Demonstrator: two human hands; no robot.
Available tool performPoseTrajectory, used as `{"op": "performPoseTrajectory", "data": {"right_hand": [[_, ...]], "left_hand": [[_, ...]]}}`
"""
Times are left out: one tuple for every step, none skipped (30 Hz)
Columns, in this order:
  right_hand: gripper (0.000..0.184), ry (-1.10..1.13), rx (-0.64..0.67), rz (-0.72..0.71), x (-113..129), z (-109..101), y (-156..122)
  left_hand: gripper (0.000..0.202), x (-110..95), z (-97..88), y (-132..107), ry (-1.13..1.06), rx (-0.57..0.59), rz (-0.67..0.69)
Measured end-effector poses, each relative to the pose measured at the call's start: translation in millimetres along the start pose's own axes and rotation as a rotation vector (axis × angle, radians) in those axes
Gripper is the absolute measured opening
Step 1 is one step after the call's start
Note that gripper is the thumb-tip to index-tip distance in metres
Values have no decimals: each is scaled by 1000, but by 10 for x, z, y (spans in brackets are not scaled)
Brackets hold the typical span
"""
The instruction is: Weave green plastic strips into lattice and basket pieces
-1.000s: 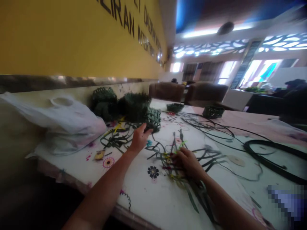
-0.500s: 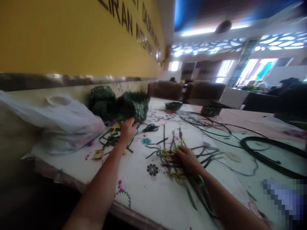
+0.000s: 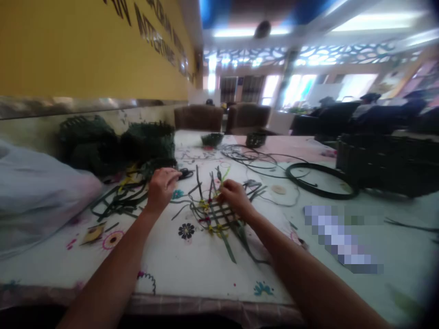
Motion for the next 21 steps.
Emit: {"op": "performPoseTrajectory", "data": {"right_hand": [[16, 7, -20, -27, 49, -43, 3], [17, 6, -37, -49, 96, -85, 5], [17, -8, -55, -71, 144, -127, 4], [17, -34, -71, -89, 193, -165, 0], [17, -76, -86, -110, 247, -197, -10], [16, -138, -97, -137, 310, -217, -26], [15, -221, -105, -181, 388, -219, -50], [15, -319, -110, -247, 482, -200, -85], [14, -426, -103, -333, 585, -150, -130], [13, -530, -84, -430, 684, -73, -185], [13, -620, -47, -521, 764, 26, -242], [14, -695, 13, -580, 811, 135, -288], [17, -763, 70, -610, 833, 235, -323], [19, -822, 123, -619, 838, 321, -347], [20, -853, 166, -617, 837, 380, -364], [20, -851, 194, -613, 840, 411, -374], [19, -815, 214, -607, 849, 417, -379], [18, -753, 233, -599, 865, 405, -381], [16, -685, 257, -590, 886, 387, -380], [15, -630, 284, -579, 914, 370, -381], [14, -600, 313, -568, 946, 360, -384]], "left_hand": [[21, -116, -62, 0, -51, -36, 39], [21, -226, -141, -8, -75, -82, 61], [19, -344, -225, -22, -93, -127, 96], [17, -447, -307, -41, -107, -171, 114], [16, -537, -387, -66, -118, -219, 121], [16, -612, -445, -87, -133, -249, 115], [17, -684, -479, -104, -149, -259, 114], [18, -737, -474, -107, -168, -234, 95], [20, -768, -434, -101, -202, -181, 60], [23, -789, -362, -91, -253, -105, 25], [28, -797, -268, -83, -319, -19, -12], [33, -796, -167, -81, -395, 60, -48], [36, -791, -73, -85, -472, 121, -79], [35, -781, 5, -93, -542, 157, -102], [31, -766, 65, -104, -601, 172, -123], [27, -746, 110, -116, -651, 172, -144], [27, -726, 139, -129, -696, 157, -163], [28, -706, 161, -144, -739, 139, -182], [31, -688, 176, -158, -782, 119, -204], [32, -670, 184, -174, -820, 93, -231], [34, -653, 184, -189, -850, 62, -257]]}}
Point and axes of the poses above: each hand's wrist, its own y-axis towards the middle knuckle, its own z-axis out of the palm, x = y × z, the point moved 7 cm from there along y, towards the middle knuckle, and after that the axes turned 13 degrees about x, right-handed, at the moved point
